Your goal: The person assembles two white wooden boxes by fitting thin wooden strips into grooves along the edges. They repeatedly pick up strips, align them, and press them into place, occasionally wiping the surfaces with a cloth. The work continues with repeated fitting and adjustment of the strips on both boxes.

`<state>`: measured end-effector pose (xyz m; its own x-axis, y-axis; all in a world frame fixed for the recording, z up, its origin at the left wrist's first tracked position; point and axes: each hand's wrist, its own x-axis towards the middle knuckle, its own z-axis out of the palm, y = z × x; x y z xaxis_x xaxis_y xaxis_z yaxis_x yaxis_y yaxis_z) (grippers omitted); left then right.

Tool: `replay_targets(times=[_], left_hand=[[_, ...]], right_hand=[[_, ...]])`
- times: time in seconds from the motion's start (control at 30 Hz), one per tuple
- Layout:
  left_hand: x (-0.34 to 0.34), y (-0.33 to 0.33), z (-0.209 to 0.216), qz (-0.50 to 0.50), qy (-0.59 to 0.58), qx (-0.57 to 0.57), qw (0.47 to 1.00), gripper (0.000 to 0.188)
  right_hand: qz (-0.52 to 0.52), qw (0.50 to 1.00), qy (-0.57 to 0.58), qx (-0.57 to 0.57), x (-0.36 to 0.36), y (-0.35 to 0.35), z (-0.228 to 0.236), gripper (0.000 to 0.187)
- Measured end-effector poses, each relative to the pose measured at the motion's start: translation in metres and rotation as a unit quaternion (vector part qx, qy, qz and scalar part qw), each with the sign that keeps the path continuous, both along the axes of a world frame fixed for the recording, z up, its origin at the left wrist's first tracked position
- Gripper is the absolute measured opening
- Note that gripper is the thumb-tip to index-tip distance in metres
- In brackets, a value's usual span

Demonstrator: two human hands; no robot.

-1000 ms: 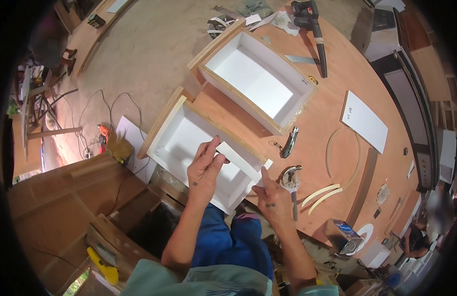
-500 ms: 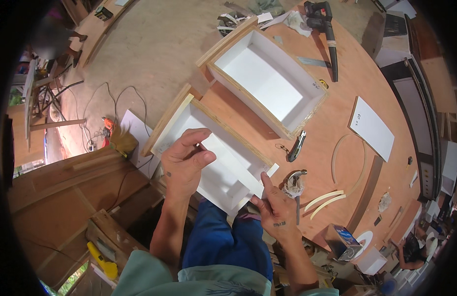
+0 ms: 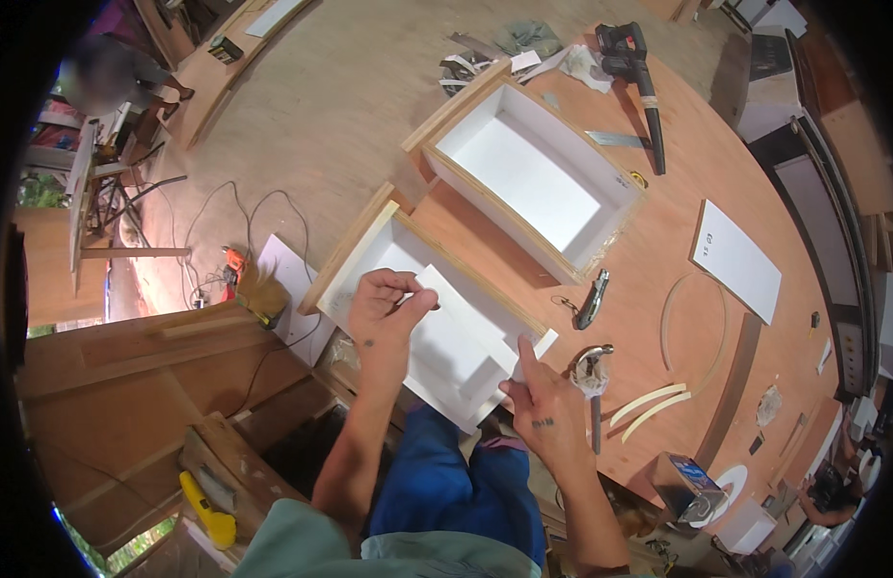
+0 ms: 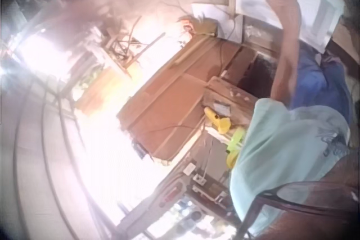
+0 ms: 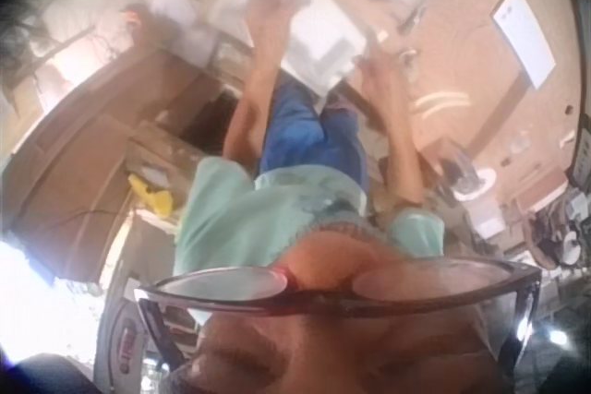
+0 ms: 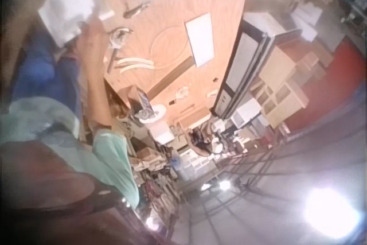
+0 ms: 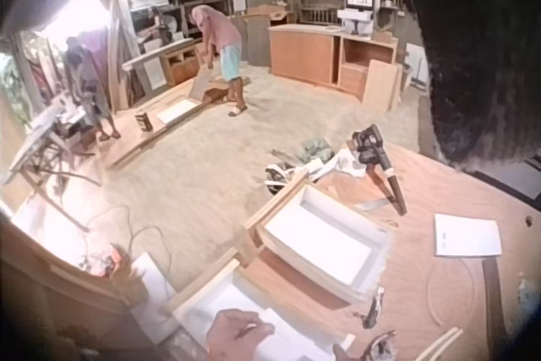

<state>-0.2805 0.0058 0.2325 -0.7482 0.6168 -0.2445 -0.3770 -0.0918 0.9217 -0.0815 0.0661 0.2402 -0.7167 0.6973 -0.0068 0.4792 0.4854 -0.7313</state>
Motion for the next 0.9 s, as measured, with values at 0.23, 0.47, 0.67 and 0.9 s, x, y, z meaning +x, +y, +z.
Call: replay_targets(times=[0.23, 0.47, 0.67, 0.9], left_hand=[[-0.042, 0.012, -0.127, 0.156, -0.116, -0.062, 0.979, 0.023], [-0.09, 0.039, -0.173, 0.26, -0.258, 0.019, 0.93, 0.023], [-0.108, 0.056, -0.192, 0.306, -0.289, -0.018, 0.907, 0.027], [-0.111, 0.052, -0.177, 0.232, -0.251, -0.174, 0.924, 0.018]], right_hand=[[0.076, 0.973, -0.213, 0.038, -0.077, 0.024, -0.076, 0.052], [0.076, 0.966, -0.244, 0.036, -0.152, 0.05, -0.112, 0.038], [0.078, 0.96, -0.269, 0.025, -0.175, 0.059, -0.131, 0.041], [0.07, 0.943, -0.326, -0.024, -0.193, 0.062, -0.125, 0.046]])
